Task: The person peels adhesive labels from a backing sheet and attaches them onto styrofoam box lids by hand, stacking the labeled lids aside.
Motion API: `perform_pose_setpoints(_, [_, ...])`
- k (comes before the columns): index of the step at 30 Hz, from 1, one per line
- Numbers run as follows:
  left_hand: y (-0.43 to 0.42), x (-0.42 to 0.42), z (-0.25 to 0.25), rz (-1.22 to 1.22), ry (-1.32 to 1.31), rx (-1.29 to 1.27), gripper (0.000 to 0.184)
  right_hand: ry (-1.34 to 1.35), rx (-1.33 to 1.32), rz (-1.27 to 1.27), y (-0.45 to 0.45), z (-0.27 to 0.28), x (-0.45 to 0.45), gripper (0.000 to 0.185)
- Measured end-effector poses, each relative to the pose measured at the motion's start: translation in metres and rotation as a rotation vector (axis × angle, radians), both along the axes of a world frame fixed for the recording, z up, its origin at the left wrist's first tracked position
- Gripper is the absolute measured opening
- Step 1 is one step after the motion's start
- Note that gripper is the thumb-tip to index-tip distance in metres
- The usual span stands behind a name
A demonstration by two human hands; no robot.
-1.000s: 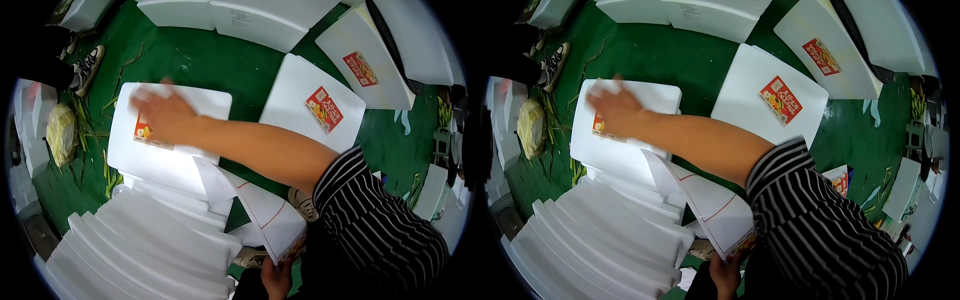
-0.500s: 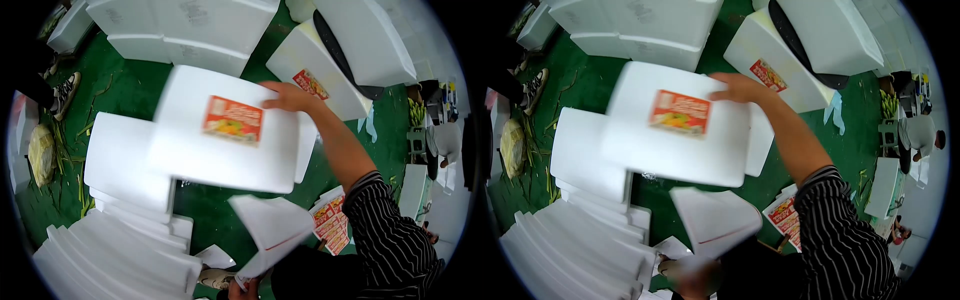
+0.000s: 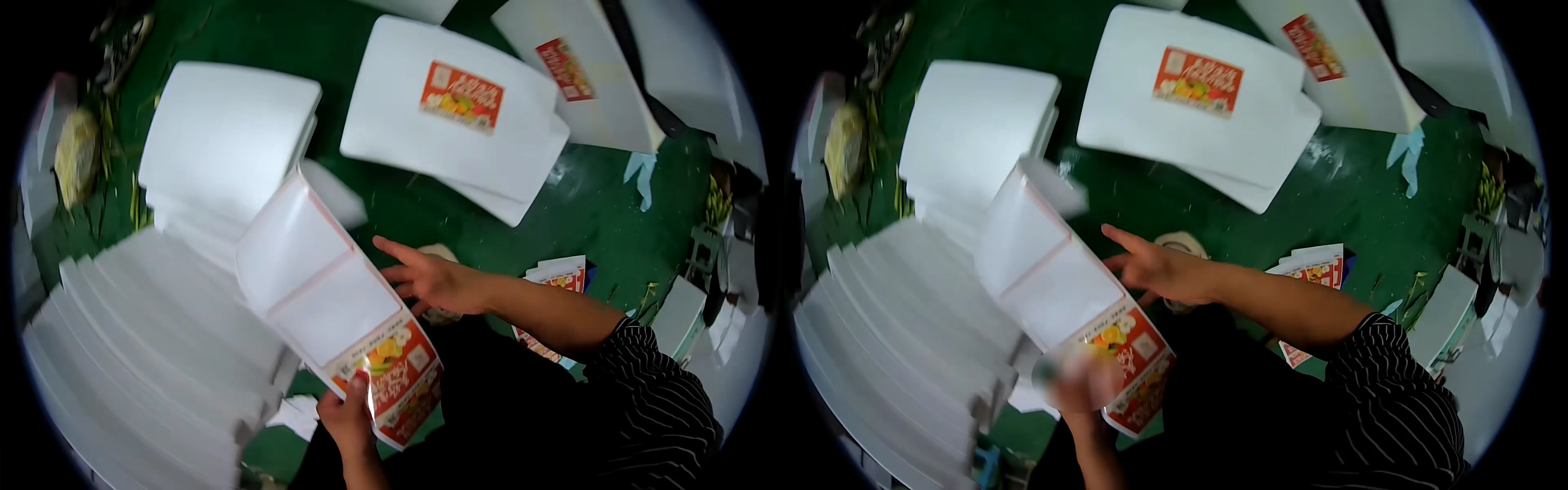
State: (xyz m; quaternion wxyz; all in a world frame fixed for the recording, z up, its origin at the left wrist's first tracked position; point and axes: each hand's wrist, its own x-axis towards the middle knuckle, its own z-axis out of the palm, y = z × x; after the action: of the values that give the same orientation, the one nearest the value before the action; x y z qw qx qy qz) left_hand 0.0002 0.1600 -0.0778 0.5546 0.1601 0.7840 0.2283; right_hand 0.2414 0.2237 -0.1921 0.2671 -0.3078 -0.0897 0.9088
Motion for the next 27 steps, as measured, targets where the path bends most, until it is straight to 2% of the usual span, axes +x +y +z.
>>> perform_pose_setpoints(1, [-0.006, 0.003, -0.003, 0.11, -0.065, 0.075, 0.029, -0.194, 0.082, 0.156, 0.007, 0.013, -0.008, 0.105])
perform_pose_setpoints(2, [-0.016, -0.003, -0.01, 0.114, -0.084, 0.082, 0.035, -0.303, 0.276, 0.12, -0.004, 0.001, -0.025, 0.096])
perform_pose_setpoints(5, [-0.014, 0.007, 0.0, -0.018, -0.177, 0.237, 0.039, -0.372, 0.14, -0.011, -0.004, 0.004, -0.03, 0.084])
perform_pose_setpoints(6, [-0.013, 0.008, 0.002, -0.169, -0.191, 0.308, 0.044, -0.405, 0.083, -0.102, -0.003, -0.006, -0.033, 0.079])
perform_pose_setpoints(7, [-0.016, 0.008, 0.001, -0.15, -0.197, 0.265, 0.043, -0.391, -0.01, -0.199, 0.004, -0.003, -0.033, 0.076])
perform_pose_setpoints(9, [-0.022, 0.008, 0.0, -0.116, -0.196, 0.185, 0.042, -0.668, 0.196, -0.192, 0.013, 0.014, -0.033, 0.065])
perform_pose_setpoints(11, [-0.019, 0.008, 0.0, -0.137, -0.112, 0.245, 0.038, -1.066, 0.824, -0.274, 0.022, 0.022, -0.029, 0.055])
perform_pose_setpoints(13, [-0.013, 0.01, 0.007, -0.148, -0.041, 0.271, 0.037, -1.067, 1.272, -0.213, 0.028, 0.039, -0.029, 0.045])
perform_pose_setpoints(15, [-0.023, 0.0, -0.001, -0.315, 0.067, 0.366, 0.033, -0.682, 1.493, -0.03, 0.031, 0.057, -0.032, 0.034])
perform_pose_setpoints(17, [-0.024, -0.007, -0.004, -0.563, 0.133, 0.468, 0.032, -0.593, 1.516, 0.12, 0.023, 0.056, -0.046, 0.026])
perform_pose_setpoints(18, [-0.027, 0.0, -0.002, -0.432, 0.114, 0.427, 0.031, -0.545, 1.528, 0.202, 0.021, 0.056, -0.05, 0.022])
perform_pose_setpoints(21, [-0.028, -0.008, -0.008, -0.584, 0.186, 0.525, 0.032, -0.492, 1.464, 0.223, 0.019, 0.057, -0.053, 0.016])
perform_pose_setpoints(25, [-0.029, -0.004, -0.005, -0.436, 0.098, 0.405, 0.035, -0.373, 1.283, 0.196, 0.016, 0.052, -0.057, 0.016])
perform_pose_setpoints(27, [-0.032, -0.009, -0.004, -0.505, 0.051, 0.383, 0.037, -0.37, 1.251, 0.213, 0.016, 0.052, -0.055, 0.015])
